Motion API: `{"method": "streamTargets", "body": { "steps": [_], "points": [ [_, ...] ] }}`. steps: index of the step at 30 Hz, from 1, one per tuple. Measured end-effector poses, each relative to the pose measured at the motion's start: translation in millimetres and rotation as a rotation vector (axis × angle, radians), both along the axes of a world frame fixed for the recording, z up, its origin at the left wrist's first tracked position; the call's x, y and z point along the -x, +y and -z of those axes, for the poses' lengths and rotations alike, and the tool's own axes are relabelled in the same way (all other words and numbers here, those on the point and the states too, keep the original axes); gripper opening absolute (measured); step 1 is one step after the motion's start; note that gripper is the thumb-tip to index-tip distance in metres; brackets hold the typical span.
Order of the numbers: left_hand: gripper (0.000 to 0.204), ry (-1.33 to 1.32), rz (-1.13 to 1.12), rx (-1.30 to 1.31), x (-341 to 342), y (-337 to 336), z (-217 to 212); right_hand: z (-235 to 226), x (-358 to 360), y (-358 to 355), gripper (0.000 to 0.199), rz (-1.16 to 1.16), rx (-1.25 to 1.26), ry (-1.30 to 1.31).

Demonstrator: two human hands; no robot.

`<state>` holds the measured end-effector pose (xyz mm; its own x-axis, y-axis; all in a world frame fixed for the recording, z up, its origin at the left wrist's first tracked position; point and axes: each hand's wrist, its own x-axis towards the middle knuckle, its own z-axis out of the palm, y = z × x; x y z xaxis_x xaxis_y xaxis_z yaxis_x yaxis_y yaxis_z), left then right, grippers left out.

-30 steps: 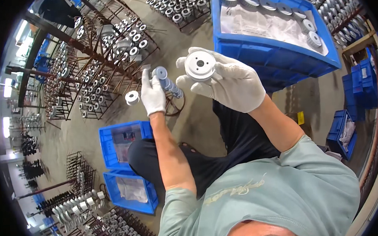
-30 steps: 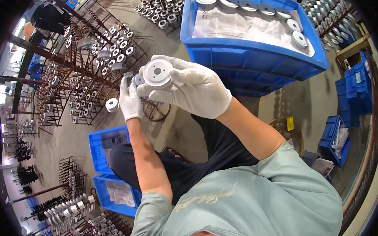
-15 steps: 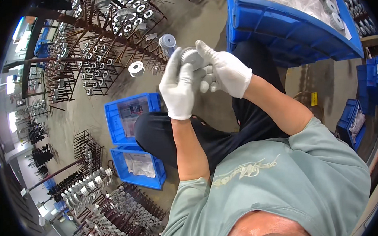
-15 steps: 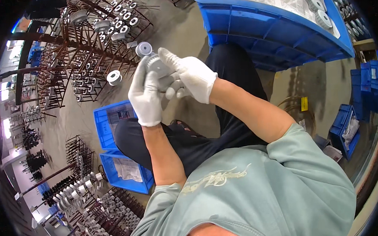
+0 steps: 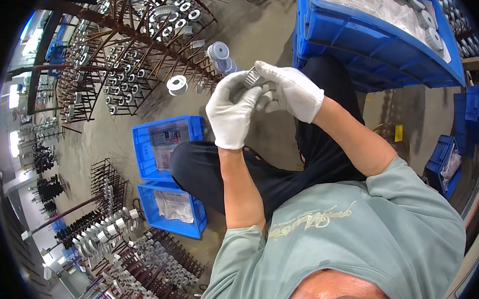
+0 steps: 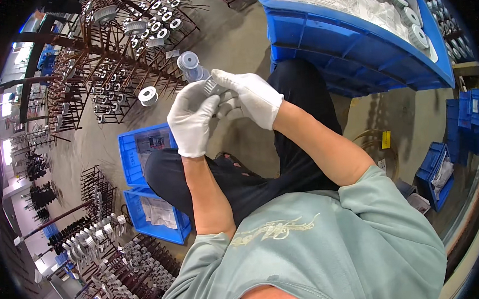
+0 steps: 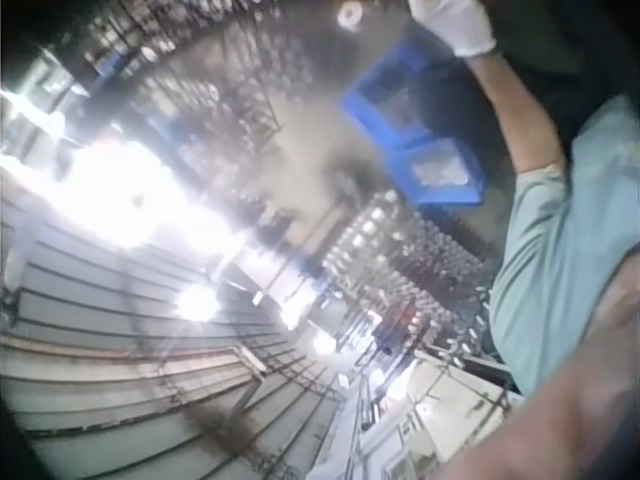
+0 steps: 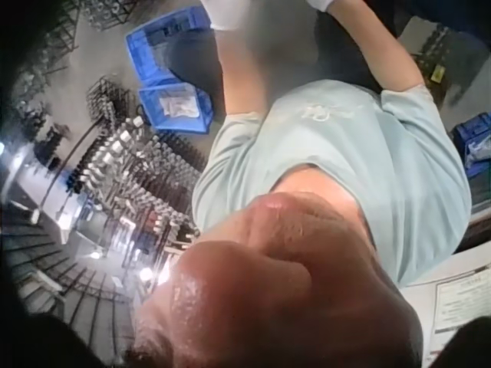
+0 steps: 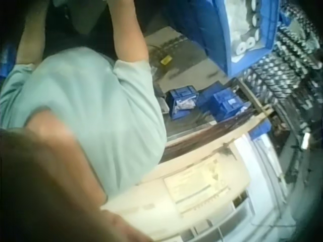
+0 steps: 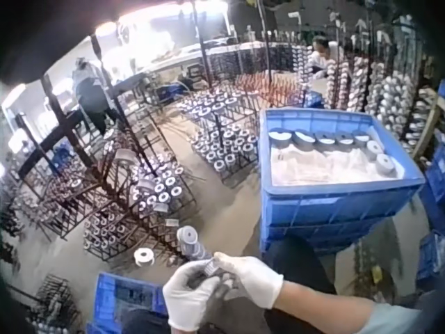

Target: Transferring spools from a plastic crate onto metal storage racks.

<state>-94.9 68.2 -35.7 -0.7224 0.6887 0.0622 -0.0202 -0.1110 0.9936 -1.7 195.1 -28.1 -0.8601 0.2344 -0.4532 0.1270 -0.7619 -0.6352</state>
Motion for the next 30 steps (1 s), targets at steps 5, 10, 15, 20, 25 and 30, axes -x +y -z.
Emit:
{"method": "streamTargets", "body": {
  "steps": [5, 10, 15, 20, 25, 30],
  "points": [
    [0.025, 0.003, -0.098, -0.010, 14, 8, 13, 22, 18, 16, 0.028, 0.058, -0.070, 0.078],
    [0.027, 0.105, -0.484, 0.138, 41, 23, 25, 33, 49, 39, 0.034, 0.129, -0.223, 0.183],
    [0.029, 0.508, -0.632, 0.314, 69, 55, 54, 33, 83, 60, 0.043, 0.145, -0.292, 0.277],
    [0.031, 0.434, -0.542, 0.270, 85, 67, 70, 36, 99, 72, 0.046, 0.079, -0.238, 0.295],
    [0.027, 0.227, -0.388, 0.095, 100, 69, 84, 33, 108, 79, 0.044, 0.039, -0.251, 0.310],
    [0.023, 0.185, -0.362, 0.026, 101, 68, 72, 31, 116, 82, 0.043, -0.007, -0.267, 0.305]
  ]
}}
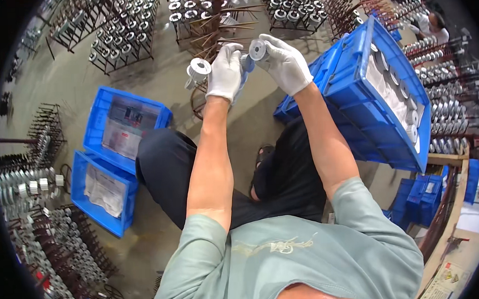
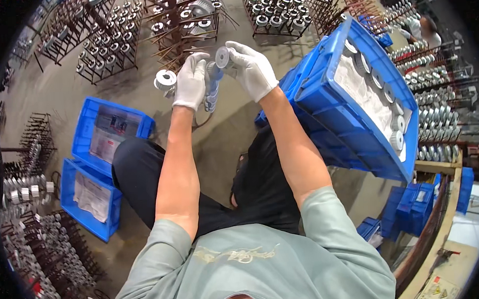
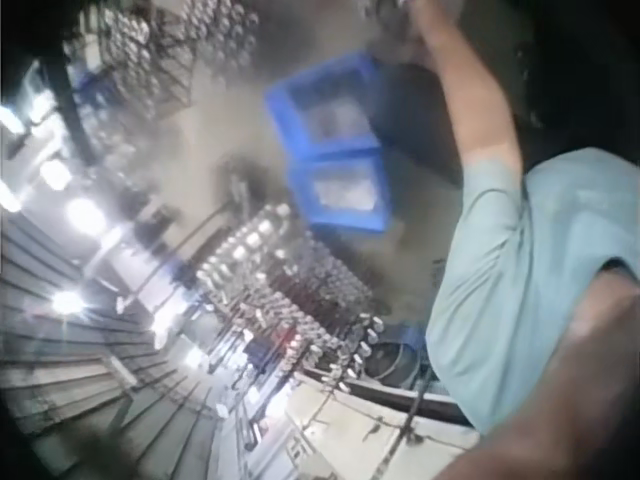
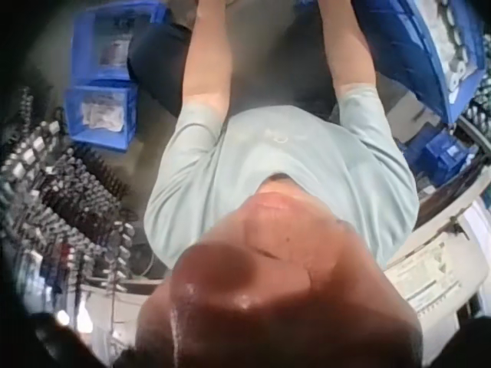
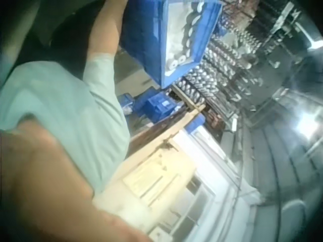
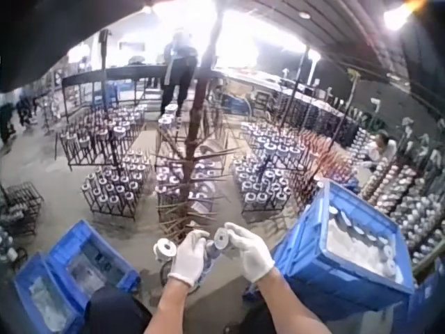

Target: Transferring spools from a plastic crate onto metal storage racks.

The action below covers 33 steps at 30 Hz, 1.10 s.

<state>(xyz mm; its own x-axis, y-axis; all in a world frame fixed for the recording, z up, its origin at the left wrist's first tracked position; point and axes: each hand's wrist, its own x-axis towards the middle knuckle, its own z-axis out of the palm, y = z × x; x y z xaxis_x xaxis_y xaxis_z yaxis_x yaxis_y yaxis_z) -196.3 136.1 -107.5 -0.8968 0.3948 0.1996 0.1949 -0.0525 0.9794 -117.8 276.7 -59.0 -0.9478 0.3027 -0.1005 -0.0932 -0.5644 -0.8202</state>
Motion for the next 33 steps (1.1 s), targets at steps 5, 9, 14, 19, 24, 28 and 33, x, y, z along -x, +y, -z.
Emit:
{"method": "streamTargets", "body": {
  "steps": [5, 9, 14, 19, 24, 28, 33],
  "points": [
    [0.019, -0.148, 0.043, -0.028, -2, 0, -13, -3, 2, 1, 0.039, -0.003, -0.056, -0.009],
    [0.017, -0.355, 0.122, -0.083, -3, -1, -15, -7, 2, -3, 0.034, -0.016, -0.159, -0.026],
    [0.015, -0.303, 0.090, -0.046, -2, 6, -6, -10, 2, -6, 0.038, 0.028, -0.191, -0.045],
    [0.016, -0.057, -0.044, -0.045, 0, 18, 14, -6, -1, -5, 0.039, 0.011, -0.164, -0.032],
    [0.015, -0.050, -0.034, 0.014, -4, 18, 5, -5, -5, -6, 0.040, 0.029, -0.193, -0.012],
    [0.015, -0.104, -0.009, 0.040, -4, 15, 2, -5, -5, -10, 0.041, 0.039, -0.217, -0.012],
    [0.019, -0.024, -0.069, 0.043, -4, 15, 6, -7, -6, -13, 0.041, 0.030, -0.243, -0.014]
  ]
}}
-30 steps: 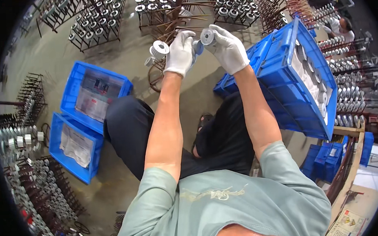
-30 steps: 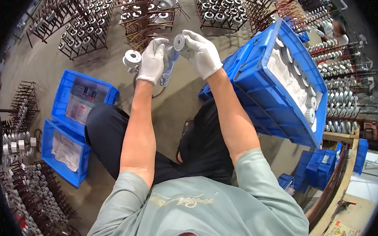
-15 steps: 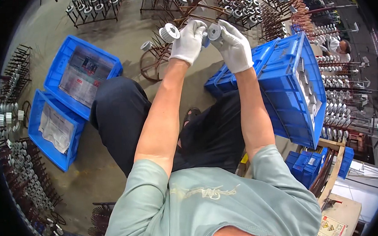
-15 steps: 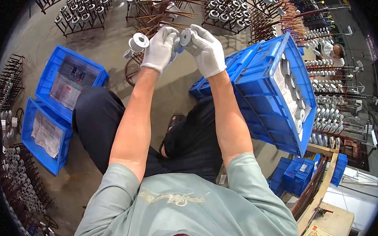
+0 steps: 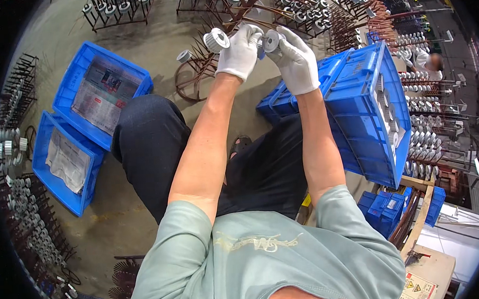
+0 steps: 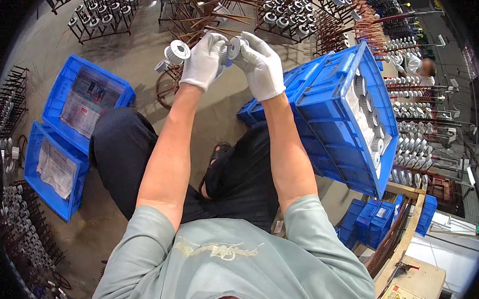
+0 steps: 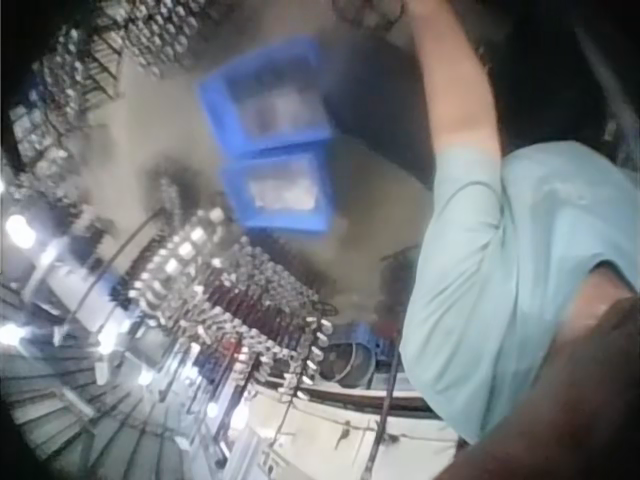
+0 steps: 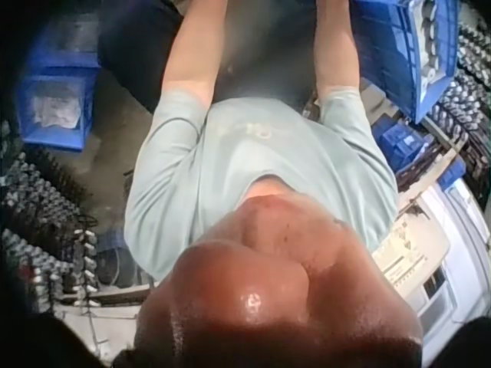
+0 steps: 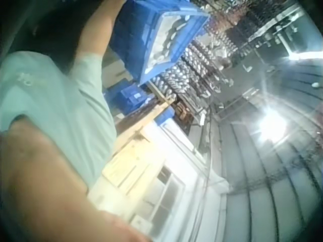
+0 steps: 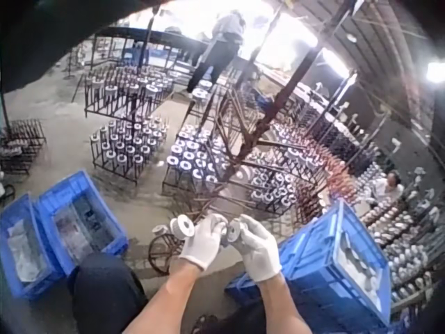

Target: Transferring spools from a plastic crate onto metal storage racks.

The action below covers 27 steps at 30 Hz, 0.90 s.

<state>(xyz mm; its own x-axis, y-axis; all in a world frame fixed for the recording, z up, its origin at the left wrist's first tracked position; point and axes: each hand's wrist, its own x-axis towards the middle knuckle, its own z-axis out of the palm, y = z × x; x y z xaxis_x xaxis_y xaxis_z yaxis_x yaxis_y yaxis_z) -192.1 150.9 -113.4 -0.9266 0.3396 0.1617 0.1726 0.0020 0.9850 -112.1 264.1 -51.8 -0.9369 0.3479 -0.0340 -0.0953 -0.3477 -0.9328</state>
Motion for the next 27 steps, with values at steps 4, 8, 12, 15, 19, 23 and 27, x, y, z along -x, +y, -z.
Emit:
{"method": "streamTargets", "body": {
  "steps": [4, 8, 12, 15, 19, 23, 27],
  "points": [
    [0.018, -0.004, -0.003, -0.009, 1, 1, 1, 1, -1, 0, 0.039, 0.003, -0.004, 0.008],
    [0.016, -0.075, 0.035, -0.011, -3, -2, -11, 0, -4, -4, 0.044, 0.082, -0.204, -0.007],
    [0.014, -0.157, 0.076, -0.021, -4, -8, -18, -2, -3, -16, 0.049, 0.175, -0.463, -0.046],
    [0.013, -0.208, 0.078, -0.073, -2, -8, -10, -10, -1, -24, 0.049, 0.199, -0.660, -0.117],
    [0.013, -0.096, 0.072, -0.221, 7, 1, 10, -16, 2, -30, 0.047, 0.251, -1.005, -0.074],
    [0.014, -0.092, 0.071, -0.227, 8, 2, 12, -17, 2, -28, 0.044, 0.233, -0.963, -0.133],
    [0.017, -0.234, 0.136, -0.219, 2, -5, -9, -15, 9, -19, 0.042, 0.214, -0.909, -0.125]
  ]
}}
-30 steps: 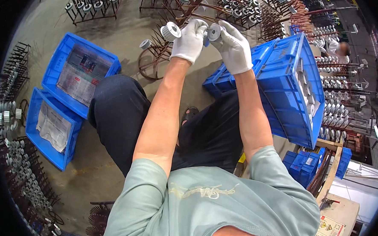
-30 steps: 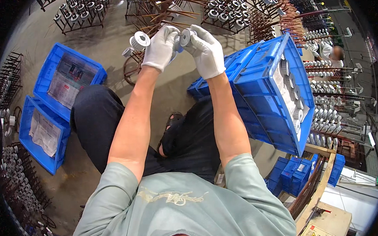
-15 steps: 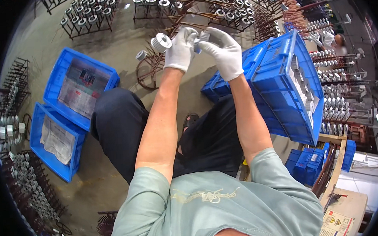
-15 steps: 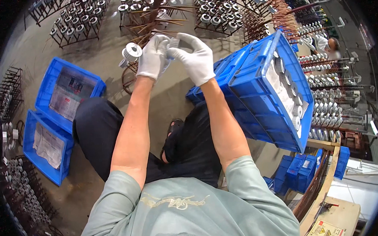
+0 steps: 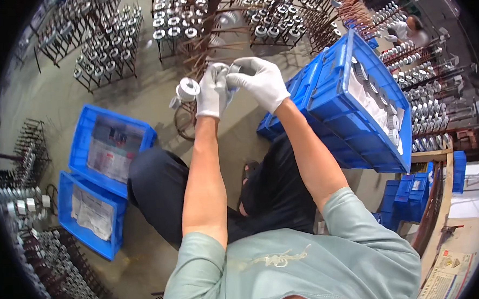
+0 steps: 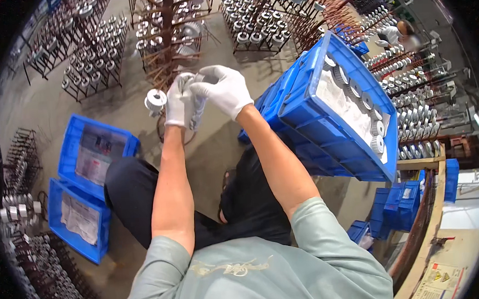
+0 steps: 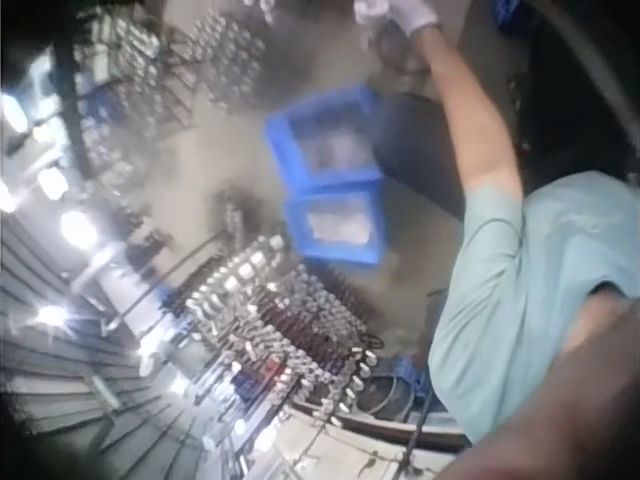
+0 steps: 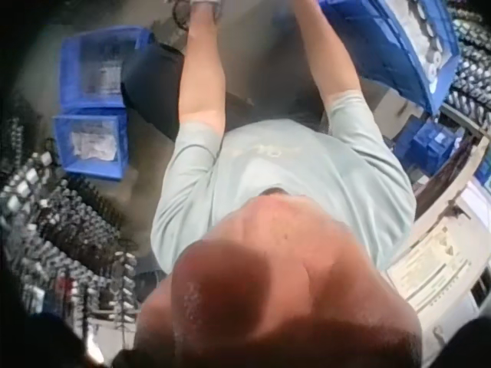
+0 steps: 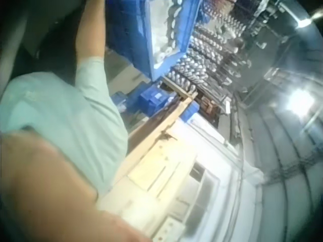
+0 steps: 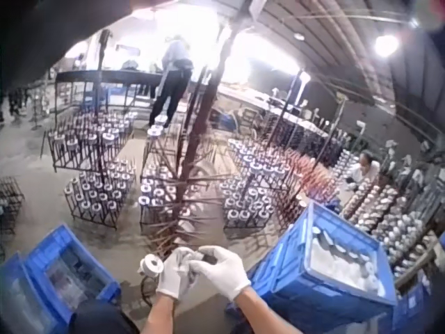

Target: Transferring spools from a plastic crate onto metal storage racks.

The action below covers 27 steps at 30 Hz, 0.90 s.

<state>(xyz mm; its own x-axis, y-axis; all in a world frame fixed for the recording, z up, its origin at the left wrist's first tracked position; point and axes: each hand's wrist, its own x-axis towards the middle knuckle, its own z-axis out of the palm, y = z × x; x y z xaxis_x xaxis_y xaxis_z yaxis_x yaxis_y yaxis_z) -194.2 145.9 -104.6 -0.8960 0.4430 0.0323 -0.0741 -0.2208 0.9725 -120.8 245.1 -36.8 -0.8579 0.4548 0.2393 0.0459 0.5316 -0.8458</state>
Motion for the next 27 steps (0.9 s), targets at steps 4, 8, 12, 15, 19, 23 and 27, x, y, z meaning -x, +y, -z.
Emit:
{"method": "streamTargets", "body": {
  "steps": [4, 8, 12, 15, 19, 23, 27],
  "points": [
    [0.019, 0.114, -0.045, -0.057, 3, -4, 15, 4, 4, -1, 0.042, -0.087, -0.301, 0.076],
    [0.020, -0.036, -0.008, -0.202, 6, 1, 23, -7, 4, -2, 0.043, -0.111, -0.343, 0.038],
    [0.024, -0.039, 0.045, -0.198, 10, -3, 30, -6, 2, -1, 0.042, -0.123, -0.215, -0.001],
    [0.027, -0.002, 0.047, -0.150, 11, -5, 29, -2, 2, 0, 0.046, -0.135, -0.213, -0.008],
    [0.033, 0.090, -0.015, -0.006, 8, -5, 27, 13, 4, 0, 0.057, -0.159, -0.327, -0.019],
    [0.036, 0.128, -0.112, -0.243, 7, -11, 29, 26, 6, -7, 0.072, -0.076, -0.279, 0.089],
    [0.036, 0.073, -0.082, 0.211, -32, -43, -26, 20, -22, 5, 0.077, -0.054, -0.075, 0.020]
  ]
}}
